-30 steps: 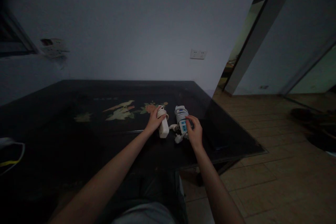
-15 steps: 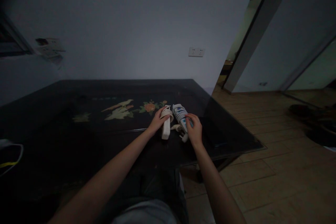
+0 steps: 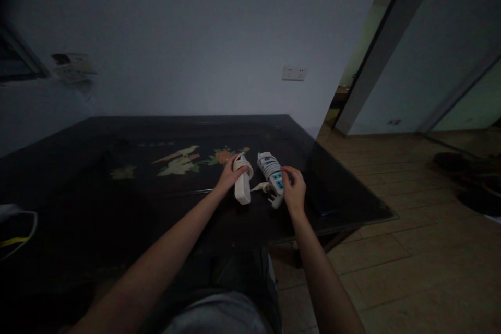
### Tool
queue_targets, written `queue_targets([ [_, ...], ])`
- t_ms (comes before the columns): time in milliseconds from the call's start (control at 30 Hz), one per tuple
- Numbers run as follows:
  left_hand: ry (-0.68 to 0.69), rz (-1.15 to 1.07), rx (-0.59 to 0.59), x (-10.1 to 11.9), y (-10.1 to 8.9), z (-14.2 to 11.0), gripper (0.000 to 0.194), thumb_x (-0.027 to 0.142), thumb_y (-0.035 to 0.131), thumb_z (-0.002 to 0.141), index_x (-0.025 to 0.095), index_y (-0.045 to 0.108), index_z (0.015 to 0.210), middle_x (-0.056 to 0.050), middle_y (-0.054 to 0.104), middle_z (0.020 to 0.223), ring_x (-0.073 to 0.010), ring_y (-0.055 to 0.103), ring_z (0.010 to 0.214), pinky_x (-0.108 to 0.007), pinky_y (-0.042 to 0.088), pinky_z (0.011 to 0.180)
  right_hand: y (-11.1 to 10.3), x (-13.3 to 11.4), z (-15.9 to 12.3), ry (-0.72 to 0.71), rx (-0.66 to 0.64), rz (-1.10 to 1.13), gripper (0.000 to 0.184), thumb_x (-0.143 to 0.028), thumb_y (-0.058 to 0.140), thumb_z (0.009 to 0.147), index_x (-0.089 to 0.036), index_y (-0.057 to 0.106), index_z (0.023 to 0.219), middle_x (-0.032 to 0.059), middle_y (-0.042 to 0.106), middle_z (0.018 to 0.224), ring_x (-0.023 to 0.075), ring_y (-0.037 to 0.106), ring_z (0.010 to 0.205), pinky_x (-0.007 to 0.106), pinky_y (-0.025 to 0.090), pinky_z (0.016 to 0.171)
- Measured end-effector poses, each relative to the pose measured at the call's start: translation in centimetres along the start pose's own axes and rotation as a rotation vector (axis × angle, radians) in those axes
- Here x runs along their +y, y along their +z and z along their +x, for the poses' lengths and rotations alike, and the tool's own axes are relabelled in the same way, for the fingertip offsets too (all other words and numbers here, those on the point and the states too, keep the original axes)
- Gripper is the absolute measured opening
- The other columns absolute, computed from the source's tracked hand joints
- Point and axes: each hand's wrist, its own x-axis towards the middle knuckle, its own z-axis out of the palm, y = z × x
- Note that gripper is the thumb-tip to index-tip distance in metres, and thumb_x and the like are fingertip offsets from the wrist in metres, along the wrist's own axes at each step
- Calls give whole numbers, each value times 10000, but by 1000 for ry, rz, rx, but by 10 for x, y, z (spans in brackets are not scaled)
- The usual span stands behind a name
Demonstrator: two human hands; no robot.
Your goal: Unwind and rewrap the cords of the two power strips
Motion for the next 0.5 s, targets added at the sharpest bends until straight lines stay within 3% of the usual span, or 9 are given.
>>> queue_targets([
  [233, -44, -9, -34, 2, 1, -2, 635, 272, 708, 698, 187, 487, 1288, -111, 521, 1307, -258, 468, 1230, -393, 333, 1056, 1, 2, 0, 21, -2, 11, 251, -320, 508, 833, -170, 678, 940, 105, 656, 1007, 232, 592, 983, 402, 446, 886],
  [367, -89, -52, -64, 4, 3, -5, 572, 349, 598, 807, 203, 450, 1340, -107, 449, 1399, -247, 414, 1295, -377, 315, 1074, 0, 2, 0, 15, -2, 12, 249, -319, 503, 835, -170, 675, 937, 105, 655, 1005, 231, 590, 983, 404, 443, 890],
  [500, -36, -84, -113, 7, 3, -6, 505, 281, 558, 818, 218, 492, 1314, -91, 458, 1405, -235, 432, 1286, -387, 335, 1065, -1, -3, -1, -8, -2, -11, 242, -305, 497, 841, -167, 671, 936, 104, 649, 999, 229, 585, 980, 397, 442, 881],
])
